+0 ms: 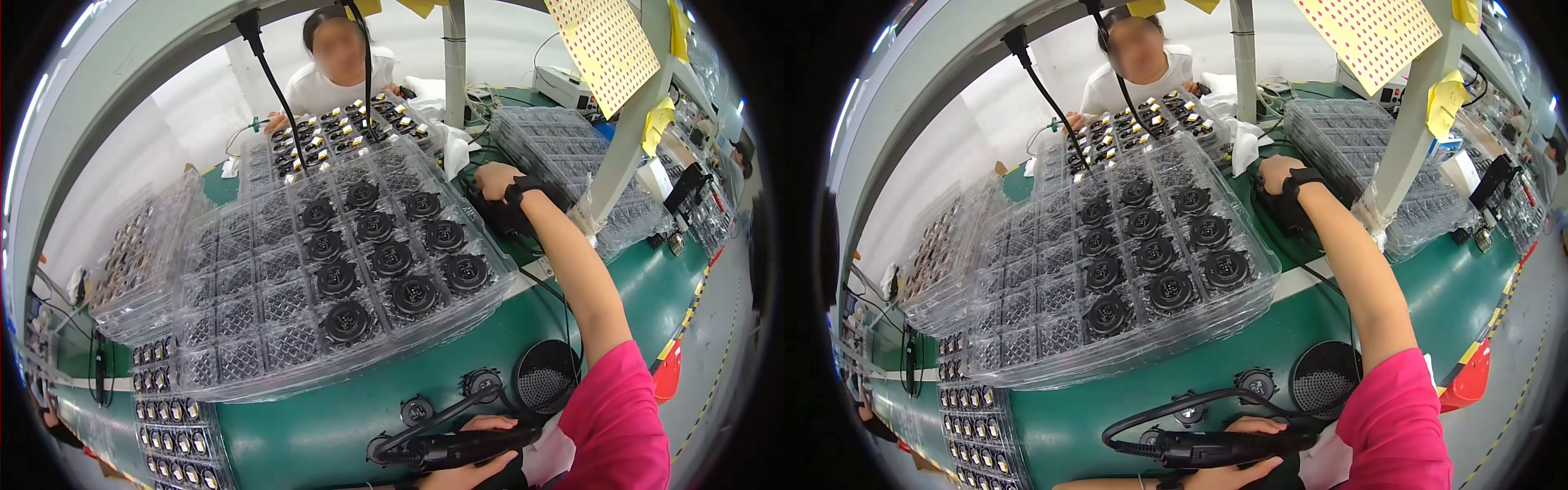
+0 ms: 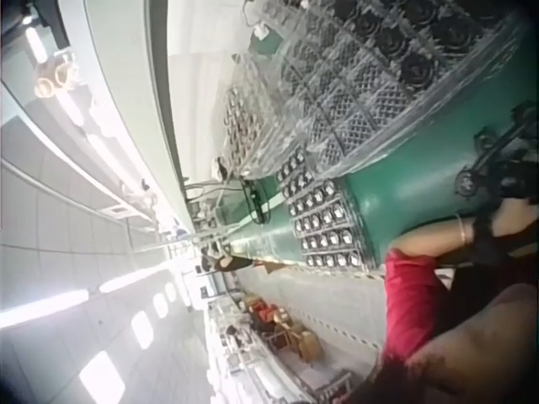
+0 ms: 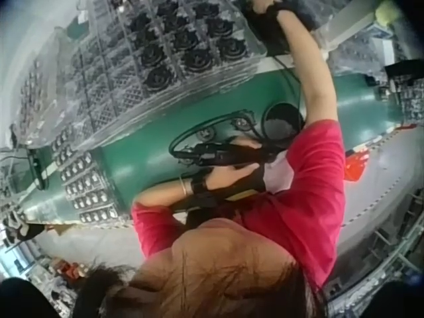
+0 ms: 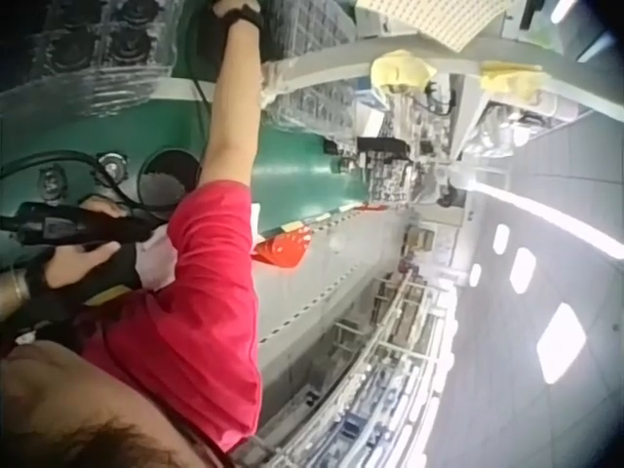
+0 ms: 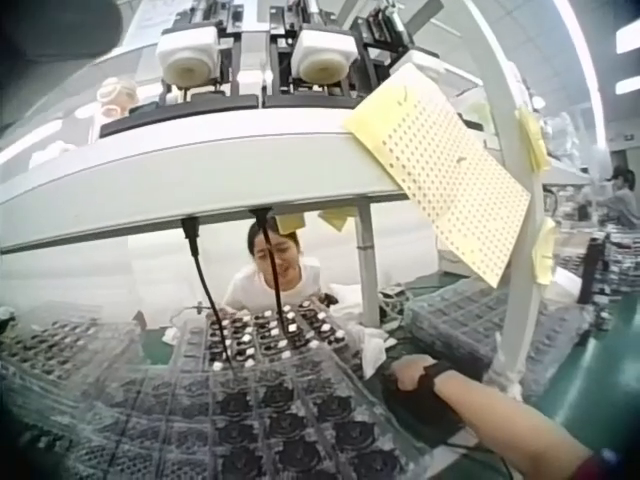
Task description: Assembling small electronic components using an electric screwdriver at a manual assembly station.
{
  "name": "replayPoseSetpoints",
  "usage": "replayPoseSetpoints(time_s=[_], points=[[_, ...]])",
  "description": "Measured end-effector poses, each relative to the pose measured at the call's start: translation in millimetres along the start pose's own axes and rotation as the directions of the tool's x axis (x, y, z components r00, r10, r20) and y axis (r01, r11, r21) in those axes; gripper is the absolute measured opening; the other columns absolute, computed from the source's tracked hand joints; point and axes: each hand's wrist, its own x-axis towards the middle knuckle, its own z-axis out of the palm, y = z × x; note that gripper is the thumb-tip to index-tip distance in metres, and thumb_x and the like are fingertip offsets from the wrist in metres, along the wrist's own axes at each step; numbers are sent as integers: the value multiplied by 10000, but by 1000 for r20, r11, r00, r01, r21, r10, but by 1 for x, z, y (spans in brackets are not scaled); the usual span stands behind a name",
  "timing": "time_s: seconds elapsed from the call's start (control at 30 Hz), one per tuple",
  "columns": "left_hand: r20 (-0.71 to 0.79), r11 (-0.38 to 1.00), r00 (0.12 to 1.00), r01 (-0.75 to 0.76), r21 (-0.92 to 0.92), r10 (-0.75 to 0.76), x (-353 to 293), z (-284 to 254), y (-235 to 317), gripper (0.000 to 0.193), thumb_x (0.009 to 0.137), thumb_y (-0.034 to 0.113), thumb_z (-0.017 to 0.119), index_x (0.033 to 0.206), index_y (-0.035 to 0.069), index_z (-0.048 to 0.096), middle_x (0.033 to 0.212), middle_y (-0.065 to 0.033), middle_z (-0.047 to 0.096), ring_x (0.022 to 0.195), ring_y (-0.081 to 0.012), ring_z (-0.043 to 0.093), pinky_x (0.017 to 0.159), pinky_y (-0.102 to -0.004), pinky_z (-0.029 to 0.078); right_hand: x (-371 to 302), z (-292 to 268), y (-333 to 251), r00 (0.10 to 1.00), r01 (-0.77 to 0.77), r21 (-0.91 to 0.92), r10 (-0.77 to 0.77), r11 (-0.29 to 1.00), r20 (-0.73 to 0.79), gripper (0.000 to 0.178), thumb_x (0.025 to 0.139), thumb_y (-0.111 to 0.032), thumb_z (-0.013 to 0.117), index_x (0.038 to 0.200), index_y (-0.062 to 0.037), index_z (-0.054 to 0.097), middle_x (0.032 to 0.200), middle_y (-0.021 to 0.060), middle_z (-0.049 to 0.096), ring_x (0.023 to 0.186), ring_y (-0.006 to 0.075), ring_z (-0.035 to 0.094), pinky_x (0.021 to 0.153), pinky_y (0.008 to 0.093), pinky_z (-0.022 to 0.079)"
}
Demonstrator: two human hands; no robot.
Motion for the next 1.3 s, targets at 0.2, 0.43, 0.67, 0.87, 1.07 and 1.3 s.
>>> replayPoseSetpoints(time_s=[0.2, 0.43, 0.67, 0.87, 1.07, 1.3], points=[[0, 1000, 1000, 15, -6, -15, 2, 1, -1, 380, 828, -14, 702, 1179, 6, 557, 1159, -119, 587, 1106, -238, 568, 947, -358, 450, -1, -4, 13, 999, 38, 73, -41, 997, 33, 243, 723, -110, 657, 944, -15, 689, 835, 167, 692, 693, 304, 685, 603, 383, 543], [-11, 999, 999, 31, -15, -31, 4, 6, 9, 364, 833, -10, 700, 1167, 10, 558, 1160, -127, 582, 1104, -240, 561, 953, -358, 445, 67, -21, 14, 893, 172, 167, -81, 971, -443, 166, 766, -154, 641, 840, -19, 703, 791, 174, 684, 758, 336, 674, 688, 428, 534], [69, 995, 994, 91, -29, -89, 4, 13, 33, 351, 853, 25, 691, 1178, 17, 558, 1166, -135, 575, 1111, -249, 549, 957, -366, 435, 151, -32, -28, 720, 248, 267, 7, 931, -694, 158, 782, -153, 640, 833, -18, 706, 804, 193, 679, 802, 376, 660, 716, 477, 515], [33, 999, 998, 46, 20, -46, 6, 8, 40, 340, 860, 30, 685, 1177, 17, 562, 1157, -131, 572, 1101, -260, 548, 954, -371, 430, 154, -46, -54, 819, 120, 143, -17, 982, -574, 168, 786, -168, 664, 828, -8, 690, 831, 213, 675, 823, 399, 649, 741, 481, 505], [4, 995, 998, 66, -72, -66, 8, 8, 40, 339, 855, 16, 686, 1171, 17, 566, 1150, -129, 574, 1102, -260, 548, 961, -372, 424, 146, -49, -46, 882, 314, 41, -275, 949, -383, 158, 790, -166, 673, 839, -15, 678, 868, 226, 675, 851, 411, 646, 763, 491, 499], [11, 998, 999, 35, -47, -35, -2, 19, 38, 352, 846, -3, 691, 1174, 13, 565, 1146, -121, 575, 1099, -245, 550, 955, -371, 432, 119, -35, -51, 809, 318, 351, -59, 881, -585, 274, 825, -162, 661, 1060, -34, 602, 941, 217, 674, 859, 413, 634, 761, 503, 488]])
